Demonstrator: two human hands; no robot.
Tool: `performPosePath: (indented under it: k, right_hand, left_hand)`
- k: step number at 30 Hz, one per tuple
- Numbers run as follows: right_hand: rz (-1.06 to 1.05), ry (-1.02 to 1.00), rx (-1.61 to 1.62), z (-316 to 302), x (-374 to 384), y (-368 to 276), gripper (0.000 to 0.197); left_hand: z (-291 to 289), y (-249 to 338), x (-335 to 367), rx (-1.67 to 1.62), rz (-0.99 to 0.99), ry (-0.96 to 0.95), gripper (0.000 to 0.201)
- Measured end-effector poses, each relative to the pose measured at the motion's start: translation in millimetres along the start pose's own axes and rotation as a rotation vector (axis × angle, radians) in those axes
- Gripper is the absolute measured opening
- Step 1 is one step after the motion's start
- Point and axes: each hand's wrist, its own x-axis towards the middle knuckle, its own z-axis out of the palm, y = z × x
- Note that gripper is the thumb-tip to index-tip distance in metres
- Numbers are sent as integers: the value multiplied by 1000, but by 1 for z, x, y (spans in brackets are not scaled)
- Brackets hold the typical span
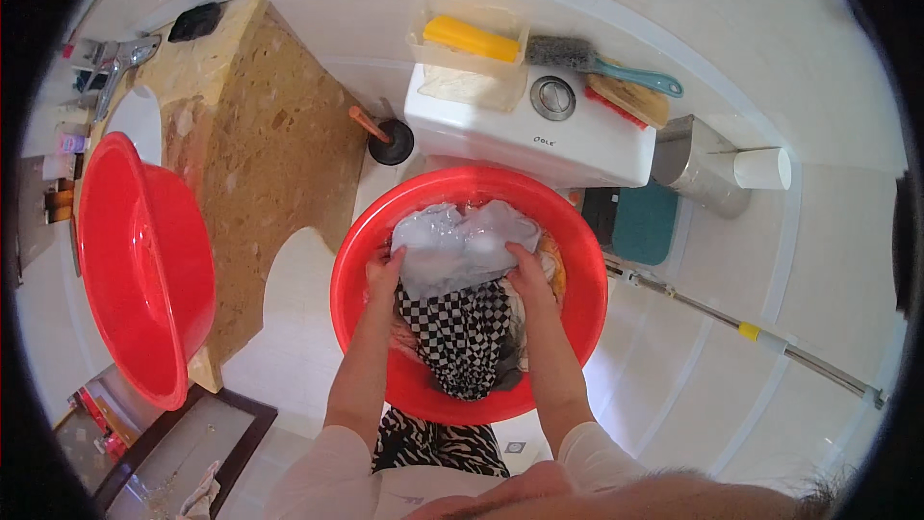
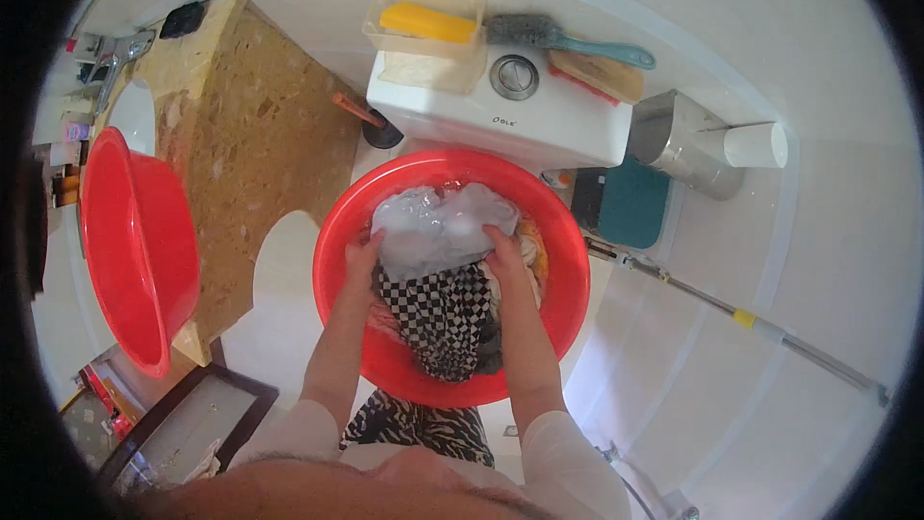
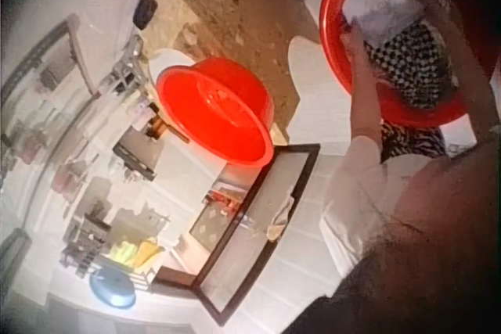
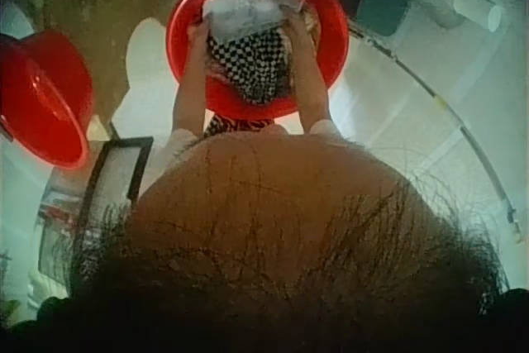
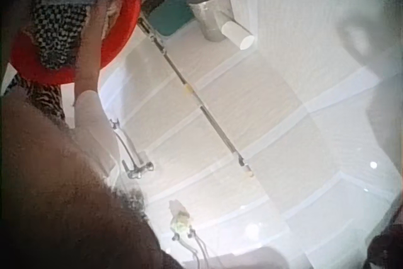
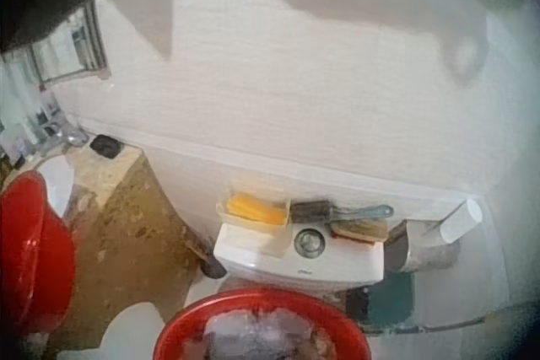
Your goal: Hand washing clothes in a red plastic basin in a bathroom.
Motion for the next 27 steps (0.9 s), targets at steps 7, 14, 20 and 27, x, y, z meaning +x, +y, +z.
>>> performPosePath:
  k: [7,14,20,27]
  right_hand:
    - [84,-58,185,13,-23,-6,54]
    - [-37,91,-35,4,-12,0,60]
    - [-432,126,-763,35,69,42,59]
    - [-703,426,-856,-13,53,45,54]
  left_hand:
    - [10,27,-25,-505,100,-315,52]
    - [67,10,-12,-731,-178,-400,40]
    - [63,-61,94,-209,71,26,26]
    - [71,-11,23,-583,-173,-127,31]
